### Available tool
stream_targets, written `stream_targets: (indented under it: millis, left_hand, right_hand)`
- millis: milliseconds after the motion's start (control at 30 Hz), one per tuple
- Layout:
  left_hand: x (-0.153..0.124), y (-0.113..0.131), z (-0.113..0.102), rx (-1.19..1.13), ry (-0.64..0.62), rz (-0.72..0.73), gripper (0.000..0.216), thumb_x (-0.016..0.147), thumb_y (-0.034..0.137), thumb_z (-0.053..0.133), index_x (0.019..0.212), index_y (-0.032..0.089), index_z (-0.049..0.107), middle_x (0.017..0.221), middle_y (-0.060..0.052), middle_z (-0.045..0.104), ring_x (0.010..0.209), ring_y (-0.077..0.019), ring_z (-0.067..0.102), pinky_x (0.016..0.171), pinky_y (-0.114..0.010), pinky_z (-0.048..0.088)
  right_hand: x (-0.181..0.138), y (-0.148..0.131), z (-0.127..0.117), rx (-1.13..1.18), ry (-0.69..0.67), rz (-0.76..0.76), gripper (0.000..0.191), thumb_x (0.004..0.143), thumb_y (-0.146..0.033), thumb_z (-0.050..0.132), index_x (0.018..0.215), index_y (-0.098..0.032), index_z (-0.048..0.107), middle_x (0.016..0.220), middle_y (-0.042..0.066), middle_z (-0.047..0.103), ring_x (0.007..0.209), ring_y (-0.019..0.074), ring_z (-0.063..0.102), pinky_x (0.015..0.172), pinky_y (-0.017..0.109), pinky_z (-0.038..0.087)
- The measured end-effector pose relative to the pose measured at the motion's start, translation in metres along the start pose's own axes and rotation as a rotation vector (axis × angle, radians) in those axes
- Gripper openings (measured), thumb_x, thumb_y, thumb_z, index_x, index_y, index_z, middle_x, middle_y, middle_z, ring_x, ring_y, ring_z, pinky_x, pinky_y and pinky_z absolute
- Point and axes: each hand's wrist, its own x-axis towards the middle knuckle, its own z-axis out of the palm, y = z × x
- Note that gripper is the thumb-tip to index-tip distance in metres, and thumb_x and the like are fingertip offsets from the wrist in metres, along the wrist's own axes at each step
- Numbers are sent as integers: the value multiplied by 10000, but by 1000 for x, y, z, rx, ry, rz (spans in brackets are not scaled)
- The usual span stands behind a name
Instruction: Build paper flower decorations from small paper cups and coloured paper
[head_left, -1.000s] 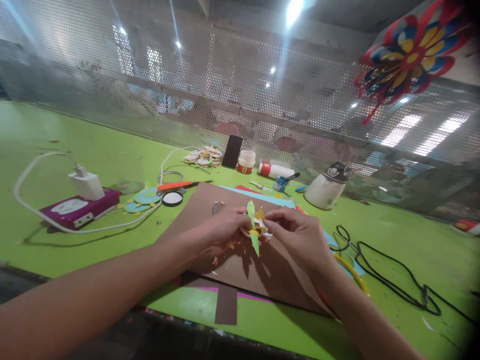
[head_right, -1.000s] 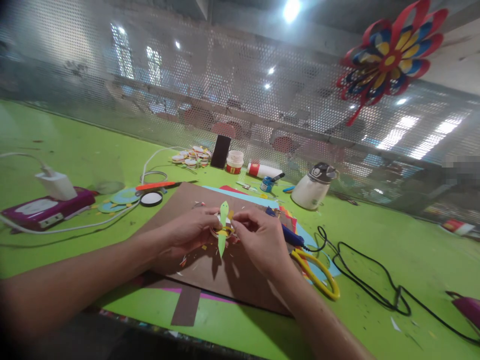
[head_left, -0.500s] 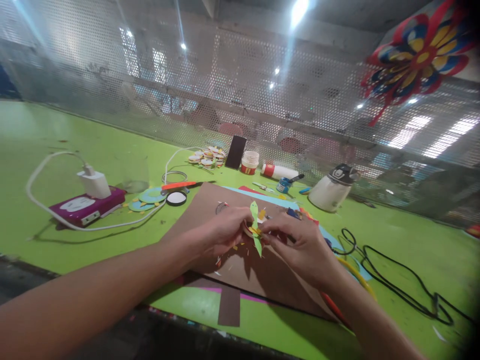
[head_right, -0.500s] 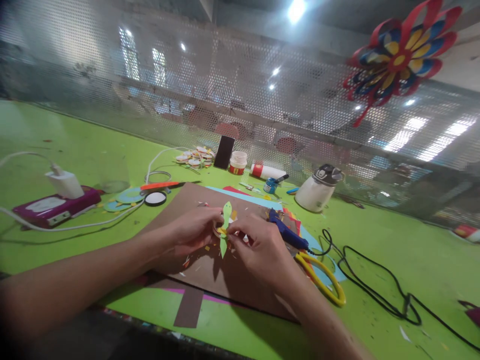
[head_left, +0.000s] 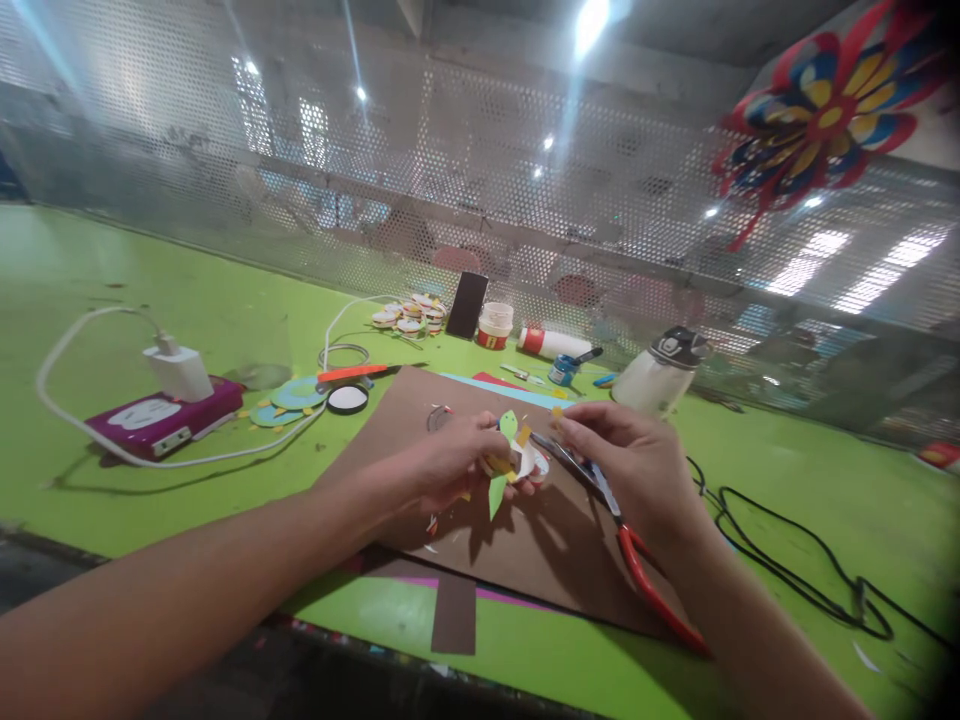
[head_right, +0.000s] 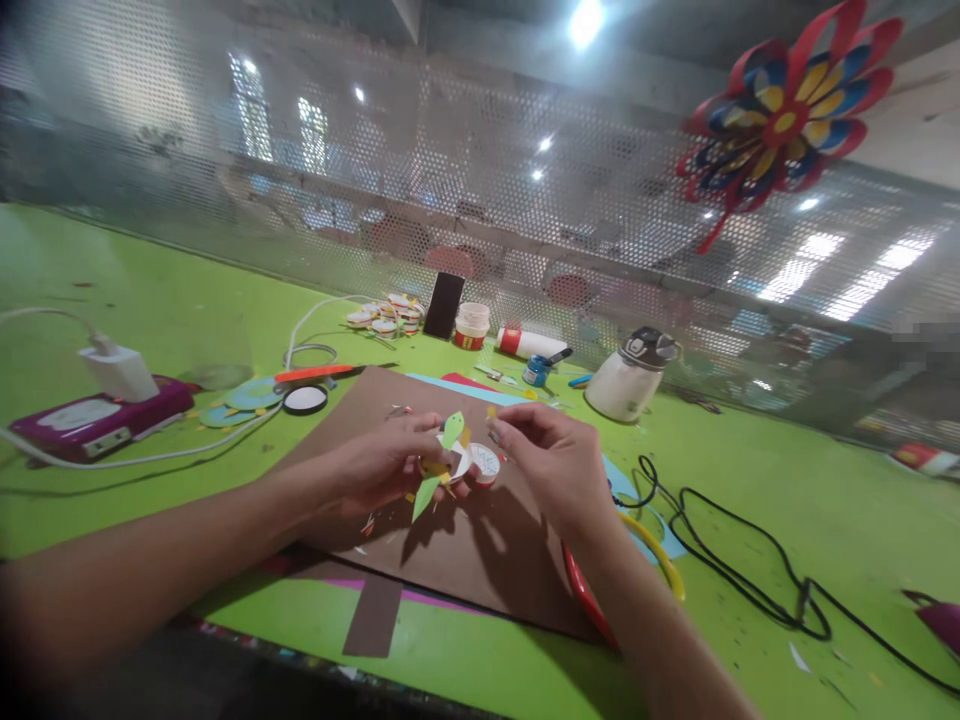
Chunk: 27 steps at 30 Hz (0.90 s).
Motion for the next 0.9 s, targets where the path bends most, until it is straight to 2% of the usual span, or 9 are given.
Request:
stream_targets:
  millis: [100,233,433,600,733,900]
  left_hand:
    - [-1,0,3,31,53,-42,239,654,80,622,869,148,545,768,-75,664,660,-163,649,498,-200,452]
    - [-1,0,6,74,86,-94,249,639,83,652,868,137,575,832,-82,654,654,-146,631,443,-181,400]
    - [0,-1,1,166,92,-71,266,667,101,659,930,135,635,848,-66,651,639,-109,560,470,-182,415]
    - [2,-3,1,179,201,-86,392,677,101,650,1053,182,574,805,-45,671,559,-108,559,471,-202,417]
    - [2,-1,4,194,266,-49,263,678,104,658,925,150,581,783,-47,662,538,-94,557,470,-197,408]
    - [0,5,8,191,262,-5,93,688,114,663,767,119,614,717,-59,653,552,-99,561,507,-203,419]
  right_hand:
    - [6,5,-1,180,-29,98,194,663,-304,806,747,-156,713,543,-34,623,505,73,504,514,214,406]
    - [9,10,0,368,-75,156,206,616,-286,839,691,-145,709,544,-19,642,497,71,521,507,213,418]
    - [9,7,1,389,-71,218,256,558,-276,868,699,-142,702,594,4,680,530,94,583,521,228,454]
    - [10,7,-1,378,-81,197,380,580,-259,850,924,-163,721,627,-12,688,520,88,577,503,228,444]
    - [11,10,-3,395,-91,230,368,584,-236,844,929,-166,737,654,-11,686,542,90,585,526,242,460]
    - [11,8,-3,398,-82,240,323,573,-249,852,862,-166,732,685,3,698,557,100,599,555,262,493]
